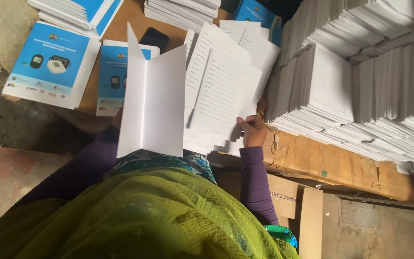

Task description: The person sits at a table and sorts through stacks of white papers and blue booklets. They pick up individual sheets, flip through them, and place them into separate piles. The person also handles a stack of blue booklets, opening them to check the contents before stacking them.

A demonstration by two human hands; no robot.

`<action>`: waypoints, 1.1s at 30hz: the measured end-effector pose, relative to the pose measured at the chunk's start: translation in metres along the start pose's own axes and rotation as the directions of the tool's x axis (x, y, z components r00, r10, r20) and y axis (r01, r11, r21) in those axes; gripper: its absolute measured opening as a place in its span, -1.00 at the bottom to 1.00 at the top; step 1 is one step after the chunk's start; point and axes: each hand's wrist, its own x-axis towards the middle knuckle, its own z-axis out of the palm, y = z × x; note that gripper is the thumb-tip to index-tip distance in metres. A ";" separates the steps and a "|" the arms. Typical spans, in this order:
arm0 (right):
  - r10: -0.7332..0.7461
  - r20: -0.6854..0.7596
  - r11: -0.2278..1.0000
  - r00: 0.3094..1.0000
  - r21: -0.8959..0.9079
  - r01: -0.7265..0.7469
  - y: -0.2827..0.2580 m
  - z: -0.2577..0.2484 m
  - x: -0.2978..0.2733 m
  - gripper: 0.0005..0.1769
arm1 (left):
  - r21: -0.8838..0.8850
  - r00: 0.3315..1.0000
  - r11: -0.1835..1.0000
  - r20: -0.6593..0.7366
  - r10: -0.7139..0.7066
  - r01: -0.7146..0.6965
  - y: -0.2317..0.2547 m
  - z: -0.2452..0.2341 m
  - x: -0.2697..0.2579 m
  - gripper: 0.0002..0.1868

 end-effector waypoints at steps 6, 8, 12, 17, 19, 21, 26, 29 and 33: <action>-0.124 -0.003 0.964 0.992 0.239 0.121 -0.013 -0.016 -0.014 -0.73 | 0.238 0.997 0.970 -0.058 0.058 -0.042 0.012 -0.076 -0.026 -0.18; -0.197 -0.044 0.923 0.979 0.329 0.200 -0.012 -0.018 -0.010 -0.60 | 0.327 0.995 0.943 -0.060 0.079 -0.055 -0.052 0.011 -0.001 -0.17; -0.471 -0.108 0.815 0.876 0.327 0.478 -0.143 -0.019 -0.099 -0.45 | 0.474 0.983 0.872 -0.059 0.172 -0.124 -0.144 0.044 0.014 -0.16; -0.799 0.082 0.601 0.596 0.061 0.797 -0.197 -0.011 -0.169 -0.47 | 0.629 0.986 0.773 -0.061 0.152 -0.081 -0.216 0.054 0.098 -0.15; -0.826 0.161 0.542 0.540 -0.035 0.839 -0.207 0.004 -0.183 -0.61 | 0.681 0.986 0.728 -0.053 0.157 -0.079 -0.235 0.050 0.122 -0.14; -0.834 0.257 0.474 0.488 -0.120 0.872 -0.203 0.026 -0.190 -0.67 | 0.727 0.984 0.681 -0.049 0.174 -0.084 -0.251 0.044 0.141 -0.13; -0.717 0.392 0.669 0.577 0.154 0.727 -0.169 0.077 -0.191 -0.82 | 0.832 0.976 0.549 -0.048 0.213 -0.079 -0.265 0.023 0.177 -0.12; -0.641 0.455 0.755 0.618 0.229 0.614 -0.162 0.083 -0.186 -0.86 | 0.883 0.965 0.461 -0.041 0.257 -0.085 -0.255 0.006 0.188 -0.11; -0.607 0.498 0.789 0.619 0.285 0.544 -0.158 0.092 -0.180 -0.87 | 0.859 0.974 0.503 -0.023 0.226 -0.096 -0.225 -0.036 0.197 -0.15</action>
